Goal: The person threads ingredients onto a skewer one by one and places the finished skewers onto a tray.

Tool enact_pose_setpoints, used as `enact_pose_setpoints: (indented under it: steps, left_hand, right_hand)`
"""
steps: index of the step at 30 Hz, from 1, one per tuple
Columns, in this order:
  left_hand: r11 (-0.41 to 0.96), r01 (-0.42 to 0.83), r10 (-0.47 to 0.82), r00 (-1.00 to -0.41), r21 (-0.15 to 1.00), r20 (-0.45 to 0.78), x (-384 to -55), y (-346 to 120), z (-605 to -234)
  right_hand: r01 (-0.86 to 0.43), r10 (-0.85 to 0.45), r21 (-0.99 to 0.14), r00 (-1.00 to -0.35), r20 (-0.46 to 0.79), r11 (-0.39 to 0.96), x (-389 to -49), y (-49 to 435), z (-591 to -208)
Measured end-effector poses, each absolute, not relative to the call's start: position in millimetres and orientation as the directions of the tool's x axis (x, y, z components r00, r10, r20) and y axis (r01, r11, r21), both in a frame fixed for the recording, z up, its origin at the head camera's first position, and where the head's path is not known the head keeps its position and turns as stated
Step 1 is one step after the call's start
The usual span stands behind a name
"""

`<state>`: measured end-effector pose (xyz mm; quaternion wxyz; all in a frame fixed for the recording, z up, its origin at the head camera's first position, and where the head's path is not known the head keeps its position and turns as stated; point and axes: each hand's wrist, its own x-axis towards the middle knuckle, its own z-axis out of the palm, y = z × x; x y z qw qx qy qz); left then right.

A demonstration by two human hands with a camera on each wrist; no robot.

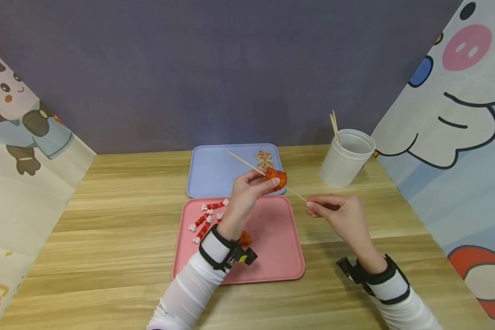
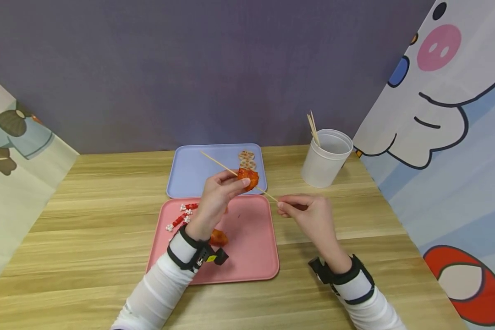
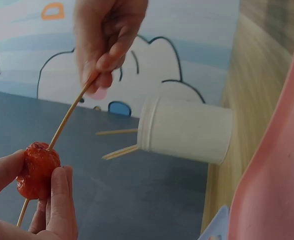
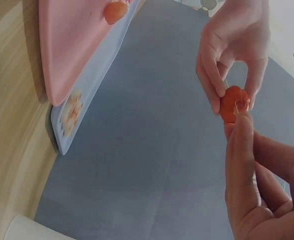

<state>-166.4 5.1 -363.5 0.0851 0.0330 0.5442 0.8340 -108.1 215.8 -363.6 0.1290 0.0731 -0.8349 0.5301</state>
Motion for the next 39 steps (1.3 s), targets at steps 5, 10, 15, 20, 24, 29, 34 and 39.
enact_pose_setpoints:
  steps: [5,10,15,20,24,29,34,39]
  left_hand:
    - [-0.316,-0.144,0.252,-0.966,0.938,-0.063,-155.7,17.7,-368.9]
    - [-0.289,-0.167,0.301,-0.951,0.943,-0.076,-147.2,29.1,-372.7]
    - [-0.301,-0.171,0.294,-0.952,0.938,-0.079,-146.6,30.4,-374.0]
    - [-0.296,-0.177,0.301,-0.950,0.939,-0.084,-147.6,31.6,-373.2]
    - [-0.221,-0.166,0.334,-0.939,0.961,-0.086,-151.7,26.6,-371.6]
    - [-0.026,-0.038,0.431,-0.902,0.999,-0.023,-159.5,3.2,-371.4]
    - [0.325,0.248,0.462,-0.884,0.913,0.076,-160.7,-28.5,-376.1]
    - [0.547,0.376,0.512,-0.857,0.748,0.056,-157.1,-52.9,-382.1]
  right_hand:
    - [-0.269,-0.013,-0.861,-0.956,0.293,0.432,-106.5,211.9,-364.7]
    - [-0.263,-0.026,-0.868,-0.960,0.279,0.421,-105.1,209.4,-363.7]
    - [-0.257,-0.029,-0.876,-0.963,0.269,0.408,-103.9,209.0,-362.4]
    - [-0.256,-0.020,-0.876,-0.962,0.271,0.408,-104.5,210.3,-363.1]
    - [-0.244,-0.014,-0.895,-0.966,0.257,0.375,-108.3,211.7,-365.2]
    - [-0.218,-0.016,-0.933,-0.975,0.223,0.287,-112.9,220.6,-366.4]
    - [-0.186,0.035,-0.934,-0.978,0.206,0.306,-114.2,237.7,-371.1]
    - [-0.149,0.075,-0.926,-0.980,0.185,0.348,-117.1,252.0,-381.4]
